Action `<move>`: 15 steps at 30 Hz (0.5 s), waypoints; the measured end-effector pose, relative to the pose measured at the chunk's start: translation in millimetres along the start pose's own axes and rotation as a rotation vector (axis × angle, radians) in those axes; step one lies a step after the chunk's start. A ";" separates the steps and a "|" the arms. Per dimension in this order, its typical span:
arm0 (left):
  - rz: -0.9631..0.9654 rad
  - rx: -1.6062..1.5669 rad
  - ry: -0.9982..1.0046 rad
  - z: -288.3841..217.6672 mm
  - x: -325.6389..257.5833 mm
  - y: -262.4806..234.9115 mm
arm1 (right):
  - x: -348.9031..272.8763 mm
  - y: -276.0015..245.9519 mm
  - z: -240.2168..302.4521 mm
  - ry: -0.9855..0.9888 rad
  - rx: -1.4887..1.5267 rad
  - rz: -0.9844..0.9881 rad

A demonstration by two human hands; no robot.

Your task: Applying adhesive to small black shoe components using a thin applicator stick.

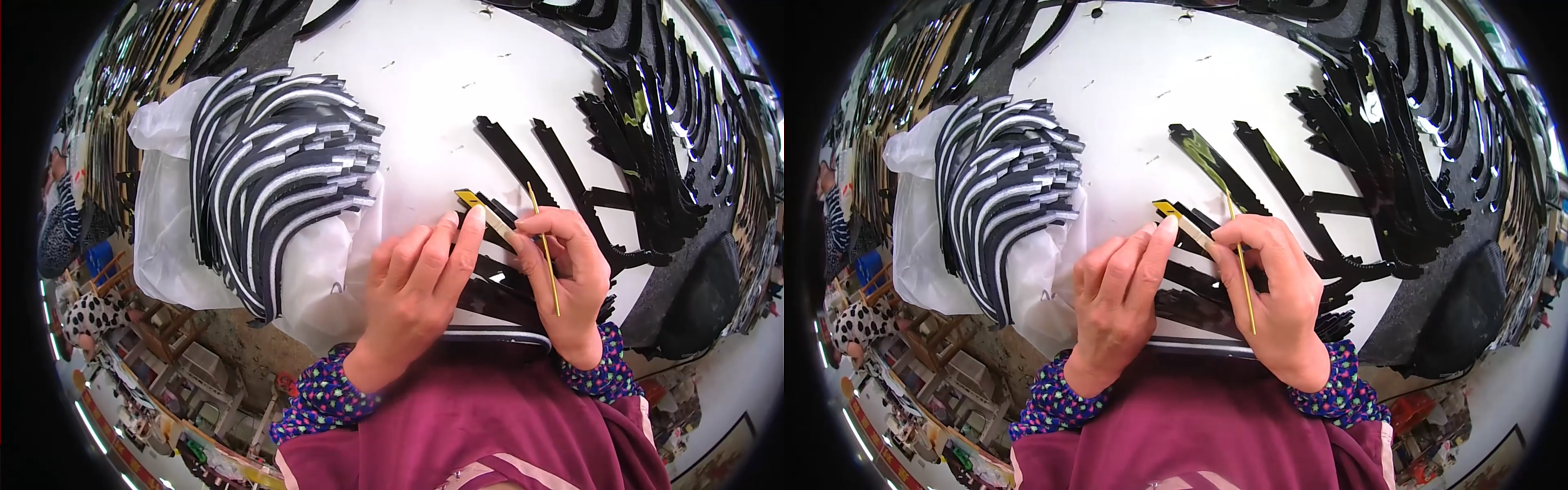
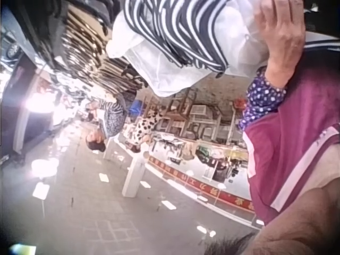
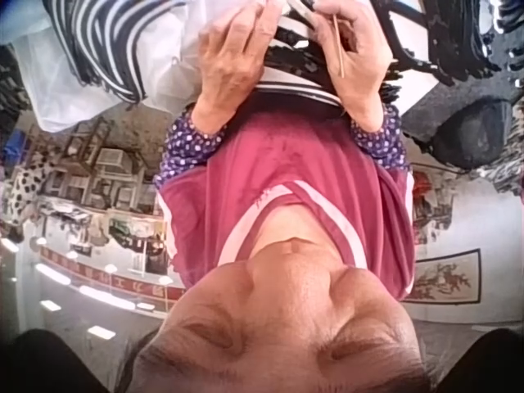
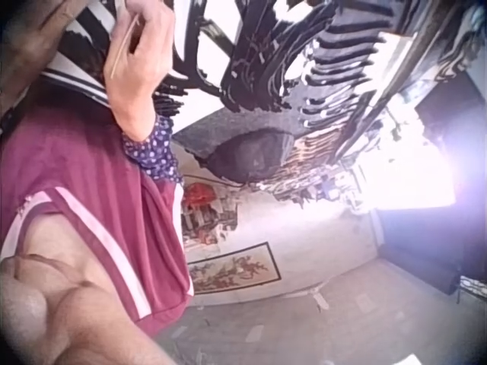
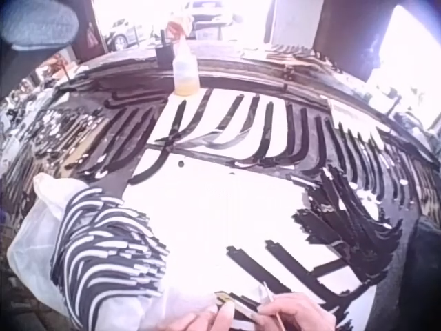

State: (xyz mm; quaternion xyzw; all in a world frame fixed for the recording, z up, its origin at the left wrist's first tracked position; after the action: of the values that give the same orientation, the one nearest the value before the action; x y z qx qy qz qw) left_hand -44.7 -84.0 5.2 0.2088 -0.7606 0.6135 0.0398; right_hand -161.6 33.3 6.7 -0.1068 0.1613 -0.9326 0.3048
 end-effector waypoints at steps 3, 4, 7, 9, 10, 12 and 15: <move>0.021 0.074 -0.017 -1.3 -0.8 4.7 | 2.5 1.9 3.8 -0.018 -0.020 0.005; 0.022 0.073 -0.017 -1.5 -0.6 4.9 | 3.5 0.8 6.9 -0.017 -0.020 0.005; 0.037 0.084 -0.022 -1.1 -2.0 5.6 | 4.5 0.2 14.7 -0.125 -0.233 0.042; 0.020 0.072 -0.018 -1.4 -2.2 6.3 | 4.1 0.0 15.9 -0.268 -0.324 0.063; 0.021 0.071 -0.019 -1.5 -2.2 6.5 | 3.8 0.1 15.1 -0.267 -0.325 0.064; 0.017 0.075 -0.019 -1.5 -2.9 7.2 | 2.4 0.9 14.0 -0.284 -0.309 0.075; 0.023 0.077 -0.018 -1.4 -2.3 6.8 | 2.4 2.0 12.8 -0.332 -0.333 0.075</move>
State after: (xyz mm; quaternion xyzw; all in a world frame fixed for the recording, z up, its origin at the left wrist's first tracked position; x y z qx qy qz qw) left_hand -45.4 -81.0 -1.5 0.2069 -0.7392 0.6407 0.0176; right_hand -158.7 27.3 18.0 -0.3016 0.2645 -0.8507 0.3398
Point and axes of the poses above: each hand's wrist, its own x-axis towards the middle knuckle, its own y-axis out of the palm, z = x × y, the point moved 4 cm from there along x, towards the middle knuckle, and after that the axes turned 1 degree about x, right-handed, at the moved point
